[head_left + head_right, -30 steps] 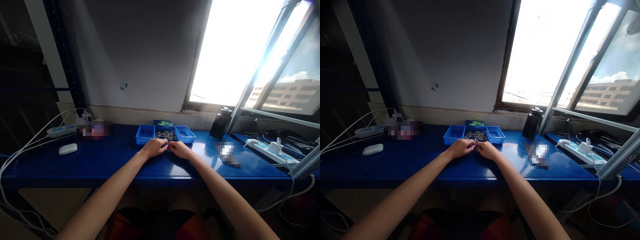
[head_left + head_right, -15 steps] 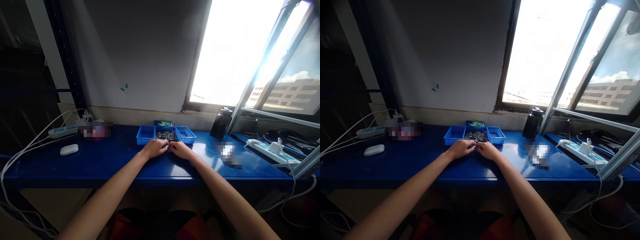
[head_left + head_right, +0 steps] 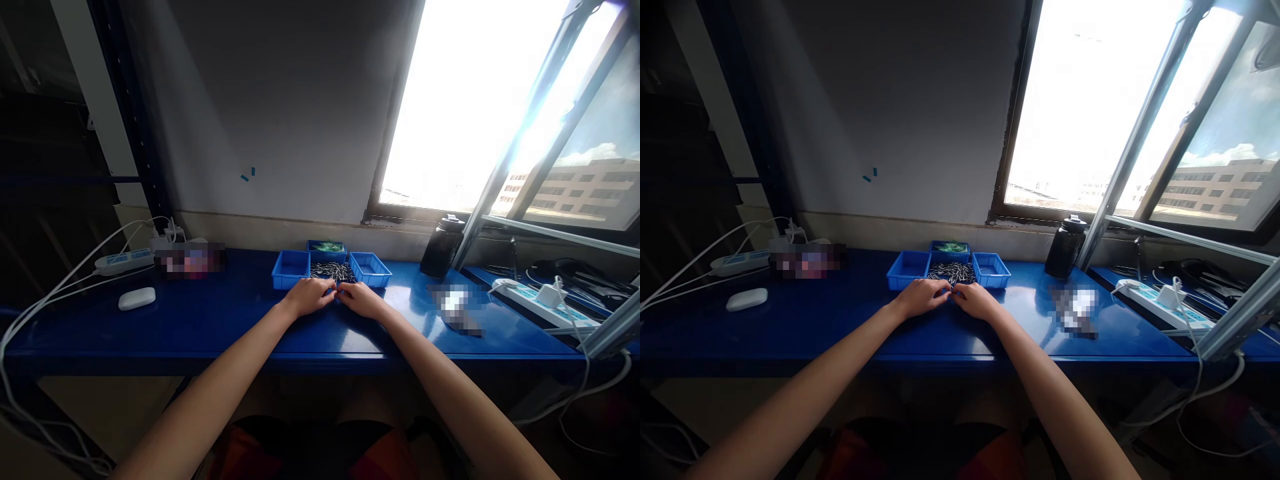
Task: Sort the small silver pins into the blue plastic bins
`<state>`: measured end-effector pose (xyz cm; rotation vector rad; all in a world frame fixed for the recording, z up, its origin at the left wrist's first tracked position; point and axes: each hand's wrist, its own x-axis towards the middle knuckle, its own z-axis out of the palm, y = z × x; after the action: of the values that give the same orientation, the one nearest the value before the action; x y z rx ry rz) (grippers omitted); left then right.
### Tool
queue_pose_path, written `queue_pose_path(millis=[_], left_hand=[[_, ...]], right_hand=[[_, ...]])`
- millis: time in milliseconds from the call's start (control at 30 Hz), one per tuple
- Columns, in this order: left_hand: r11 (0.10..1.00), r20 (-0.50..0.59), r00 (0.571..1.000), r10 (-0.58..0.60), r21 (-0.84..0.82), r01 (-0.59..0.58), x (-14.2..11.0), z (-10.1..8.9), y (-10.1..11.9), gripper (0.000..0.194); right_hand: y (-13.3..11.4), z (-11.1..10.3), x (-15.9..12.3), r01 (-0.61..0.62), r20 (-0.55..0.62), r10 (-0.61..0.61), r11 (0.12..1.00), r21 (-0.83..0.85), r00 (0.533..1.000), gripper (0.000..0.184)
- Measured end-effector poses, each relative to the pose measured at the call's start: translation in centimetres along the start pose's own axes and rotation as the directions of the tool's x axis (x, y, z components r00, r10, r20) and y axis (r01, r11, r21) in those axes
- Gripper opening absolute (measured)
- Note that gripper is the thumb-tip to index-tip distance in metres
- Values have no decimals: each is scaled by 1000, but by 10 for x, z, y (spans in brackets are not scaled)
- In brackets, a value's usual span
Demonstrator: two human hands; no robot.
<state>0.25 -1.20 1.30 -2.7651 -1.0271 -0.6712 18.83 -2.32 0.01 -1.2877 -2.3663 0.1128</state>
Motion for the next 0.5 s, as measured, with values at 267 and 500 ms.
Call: queue_pose_path(millis=[267,500], left_hand=[[1000,6,1000,-21,-5,21,0,0,1,23],[1000,7,1000,-11,-6,12,0,0,0,23]], right_hand=[[2,1,0,14,-5,-14,1000,0,1000,19],[1,0,0,0,-6,0,1000,-18,1000,19]])
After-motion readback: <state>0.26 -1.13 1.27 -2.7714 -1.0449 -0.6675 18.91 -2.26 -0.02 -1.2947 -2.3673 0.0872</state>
